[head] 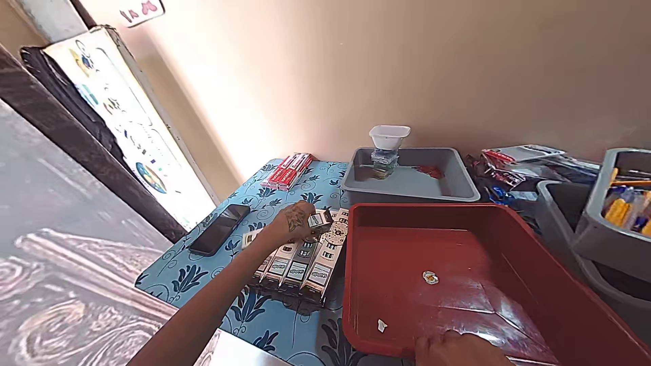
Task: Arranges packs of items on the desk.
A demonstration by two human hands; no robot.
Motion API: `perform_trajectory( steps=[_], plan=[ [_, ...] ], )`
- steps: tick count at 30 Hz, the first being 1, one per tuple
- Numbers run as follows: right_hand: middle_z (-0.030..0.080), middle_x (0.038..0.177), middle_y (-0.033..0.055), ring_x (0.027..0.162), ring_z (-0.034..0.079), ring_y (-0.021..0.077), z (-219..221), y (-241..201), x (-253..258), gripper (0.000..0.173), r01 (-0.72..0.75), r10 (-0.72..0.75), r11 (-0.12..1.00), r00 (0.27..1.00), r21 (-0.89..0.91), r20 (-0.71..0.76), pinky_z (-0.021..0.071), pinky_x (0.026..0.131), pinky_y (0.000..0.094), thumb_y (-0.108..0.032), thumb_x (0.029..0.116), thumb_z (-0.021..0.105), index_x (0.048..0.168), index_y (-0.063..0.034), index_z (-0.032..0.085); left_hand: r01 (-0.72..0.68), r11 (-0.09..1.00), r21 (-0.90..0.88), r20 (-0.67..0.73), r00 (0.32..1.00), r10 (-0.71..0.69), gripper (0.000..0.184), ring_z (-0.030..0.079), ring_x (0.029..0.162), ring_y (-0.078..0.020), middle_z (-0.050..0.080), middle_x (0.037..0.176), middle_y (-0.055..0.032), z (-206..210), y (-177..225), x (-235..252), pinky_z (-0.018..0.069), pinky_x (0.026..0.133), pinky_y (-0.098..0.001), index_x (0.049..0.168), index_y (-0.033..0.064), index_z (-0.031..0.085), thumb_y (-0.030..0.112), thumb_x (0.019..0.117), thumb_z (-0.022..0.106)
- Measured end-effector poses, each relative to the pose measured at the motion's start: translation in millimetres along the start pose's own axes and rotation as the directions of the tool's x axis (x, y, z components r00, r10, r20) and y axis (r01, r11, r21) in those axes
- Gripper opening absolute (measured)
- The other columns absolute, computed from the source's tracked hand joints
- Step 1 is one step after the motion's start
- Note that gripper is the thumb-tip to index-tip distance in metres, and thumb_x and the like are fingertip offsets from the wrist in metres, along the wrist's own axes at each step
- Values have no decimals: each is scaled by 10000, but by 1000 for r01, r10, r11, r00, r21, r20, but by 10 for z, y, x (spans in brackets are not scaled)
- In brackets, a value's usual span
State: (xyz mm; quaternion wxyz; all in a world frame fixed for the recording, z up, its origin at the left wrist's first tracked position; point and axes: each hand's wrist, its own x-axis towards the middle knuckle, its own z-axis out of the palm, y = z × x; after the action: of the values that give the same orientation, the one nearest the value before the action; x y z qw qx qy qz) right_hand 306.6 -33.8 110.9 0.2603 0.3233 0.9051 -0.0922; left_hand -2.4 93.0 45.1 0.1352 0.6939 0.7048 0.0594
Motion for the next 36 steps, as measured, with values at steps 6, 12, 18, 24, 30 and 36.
perform_trajectory(
  steps=[6, 12, 18, 24, 30, 36],
  plan=[
    [675, 885, 292, 861, 698, 456, 39, 6, 21, 157, 3, -3, 1000, 999, -1, -40, 539, 681, 525, 86, 964, 506, 962, 140, 653, -60, 998, 34, 21, 998, 59, 411, 606, 1162, -414, 651, 1180, -248, 1, -83, -209, 463, 987, -571, 1243, -14, 656, -17, 841, 742],
    [657, 1012, 324, 958, 680, 486, 21, 91, 138, 310, 122, -121, 992, 992, 27, -29, 536, 767, 553, -120, 1083, 459, 1153, 149, 595, -217, 976, 21, 73, 974, 215, 470, 597, 1153, -460, 588, 1250, -287, 22, -128, -539, 490, 945, -585, 1264, -24, 632, -134, 809, 676],
    [669, 1036, 315, 959, 681, 499, 28, 177, 241, 381, 168, -160, 983, 983, 74, -94, 547, 767, 587, -219, 1080, 516, 1271, 103, 591, -628, 728, 276, -246, 686, 685, 201, 594, 1267, -474, 647, 1250, -290, 346, -416, -801, 472, 1059, -614, 1049, 15, 743, -72, 916, 618],
    [668, 1066, 321, 989, 678, 508, 32, 214, 394, 469, 145, -143, 988, 989, 61, -24, 541, 793, 610, -316, 1065, 552, 1281, 100, 579, -637, 541, 548, -251, 492, 834, 254, 599, 1307, -380, 645, 1333, -223, 270, -558, -927, 485, 1050, -571, 1149, 72, 694, -28, 949, 573],
    [724, 997, 209, 905, 730, 388, -35, 186, 540, 467, 305, -305, 945, 700, -117, -645, 589, 707, 505, -399, 1015, 558, 1136, 29, 699, -171, 963, -207, -454, 889, 60, 591, 481, 1406, -381, 450, 1543, -246, 363, -746, -797, 414, 1128, -537, 1503, -30, 440, 348, 1057, 521],
    [614, 1317, 262, 1323, 532, 417, -657, 245, 1205, 492, 312, -329, 942, 931, -124, -160, 348, 1133, 550, -357, 1068, 535, 1295, 75, 598, 27, 842, -539, -159, 978, -133, 745, 479, 1403, -347, 477, 1513, -256, 501, -793, -629, 370, 1161, -507, 1561, 7, 357, 441, 1008, 604]
  ],
)
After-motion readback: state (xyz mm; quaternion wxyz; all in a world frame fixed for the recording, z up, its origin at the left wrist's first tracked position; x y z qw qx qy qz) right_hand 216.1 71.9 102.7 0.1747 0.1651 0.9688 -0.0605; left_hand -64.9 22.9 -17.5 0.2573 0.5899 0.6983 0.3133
